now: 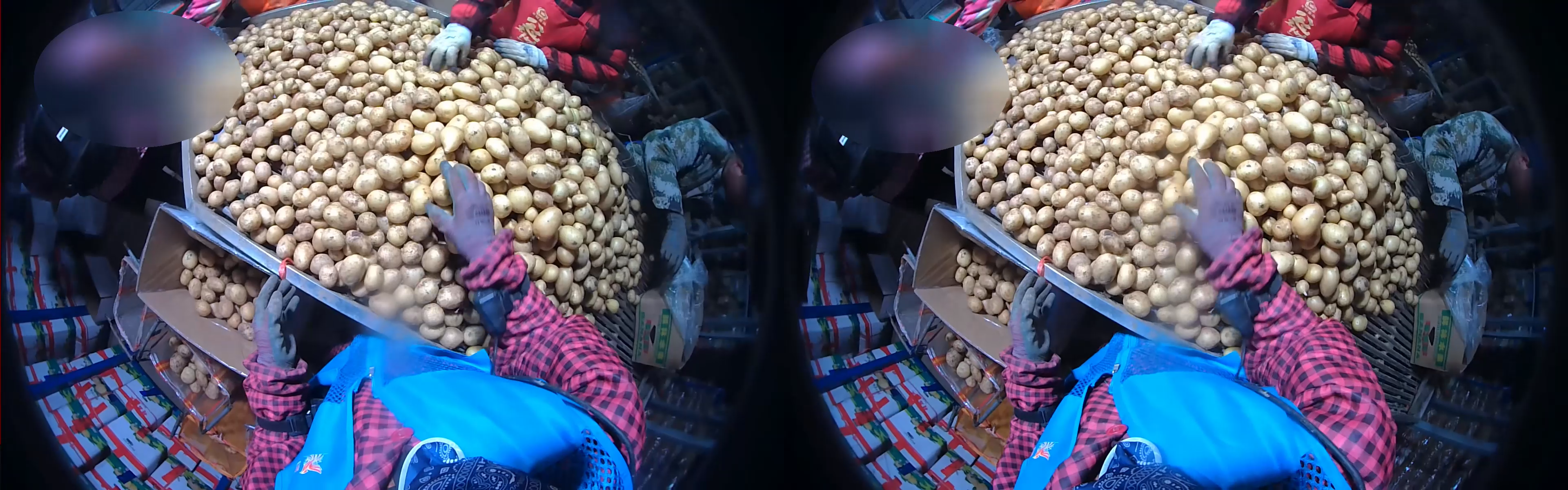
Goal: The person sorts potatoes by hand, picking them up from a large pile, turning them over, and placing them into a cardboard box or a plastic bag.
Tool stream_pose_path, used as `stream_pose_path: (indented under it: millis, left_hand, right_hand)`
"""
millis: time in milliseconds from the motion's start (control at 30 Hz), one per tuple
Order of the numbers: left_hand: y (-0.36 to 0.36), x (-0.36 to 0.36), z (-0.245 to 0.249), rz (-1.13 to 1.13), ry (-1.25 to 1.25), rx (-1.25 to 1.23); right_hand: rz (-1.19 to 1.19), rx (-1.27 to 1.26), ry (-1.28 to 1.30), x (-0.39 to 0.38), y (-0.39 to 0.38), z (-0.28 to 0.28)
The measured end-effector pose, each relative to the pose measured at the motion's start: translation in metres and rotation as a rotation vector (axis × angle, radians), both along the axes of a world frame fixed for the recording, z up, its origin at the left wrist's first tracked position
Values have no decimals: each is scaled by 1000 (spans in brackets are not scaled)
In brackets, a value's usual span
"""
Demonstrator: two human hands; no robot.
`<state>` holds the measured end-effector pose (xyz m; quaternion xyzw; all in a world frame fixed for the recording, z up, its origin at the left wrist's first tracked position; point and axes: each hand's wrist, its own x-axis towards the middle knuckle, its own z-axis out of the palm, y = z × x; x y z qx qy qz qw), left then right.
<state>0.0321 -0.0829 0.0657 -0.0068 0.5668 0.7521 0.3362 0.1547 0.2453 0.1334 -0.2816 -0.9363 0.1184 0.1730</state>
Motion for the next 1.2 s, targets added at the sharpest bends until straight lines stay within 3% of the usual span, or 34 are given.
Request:
stream_pose_path:
  millis: [33, 133, 200, 267, 333, 400, 467, 500, 533, 633, 667, 733, 767, 800, 867, 900, 1000, 1033, 1100, 1133, 1167, 1200]
  left_hand:
    - [-1, 0, -4, 0, -19, 1]
    - [2, 1, -12, -2, -43, 30]
    - [6, 4, -8, -7, -50, 50]
    - [15, 6, -3, 13, -117, 45]
    - [16, 9, -23, -16, -193, 189]
    - [31, 13, -4, -101, -262, 208]
    - [46, 22, 17, -153, -364, 280]
    - [49, 28, 10, -213, -359, 363]
    - [51, 31, 3, -257, -428, 534]
    - [58, 31, 9, -245, -777, 758]
    - [61, 33, 8, -233, -773, 751]
    - [63, 35, 5, 26, -793, 698]
    - [61, 27, 19, 0, -880, 670]
    - [59, 26, 15, 9, -873, 665]
    - [55, 26, 4, -44, -874, 717]
    - [52, 28, 3, -47, -875, 704]
    - [54, 36, 6, -110, 404, -62]
    - [52, 28, 11, -141, 405, -33]
    - [27, -15, 30, 89, -79, 509]
    - [4, -32, 17, 219, -99, 437]
    - [-33, -51, 5, 205, 241, 48]
    - [-59, -61, -18, 271, 312, -149]
  right_hand:
    - [15, -177, -34, 2, 16, -16]
    - [26, -103, -32, -4, 24, -41]
    - [30, -147, -22, -4, 24, -36]
    - [113, -369, 97, -1, 22, -29]
    - [172, -353, 126, 2, 9, -27]
    - [281, -1369, 197, 0, -6, -20]
    - [258, -1883, 227, -4, -38, -9]
    - [277, -1924, 210, -7, -49, -7]
    - [283, -1943, 205, -11, -56, -10]
    - [511, -1663, 253, -21, -65, -20]
    - [620, -1529, 231, -22, -67, -20]
    - [637, -1680, 257, -19, -67, -17]
    - [561, -1523, 208, -18, -64, -5]
    - [645, -1669, 445, -15, -61, -20]
    - [516, -1761, 559, -11, -55, -23]
    - [558, -1612, 571, -9, -50, -23]
    - [340, -1749, 539, 1, -44, -21]
    - [283, -1747, 484, 5, -42, -22]
    - [313, -1584, 449, 12, -38, -24]
    - [330, -1447, 377, 14, -34, -19]
    - [257, -1314, 344, 15, -33, -14]
    - [199, -1234, 393, 15, -32, -16]
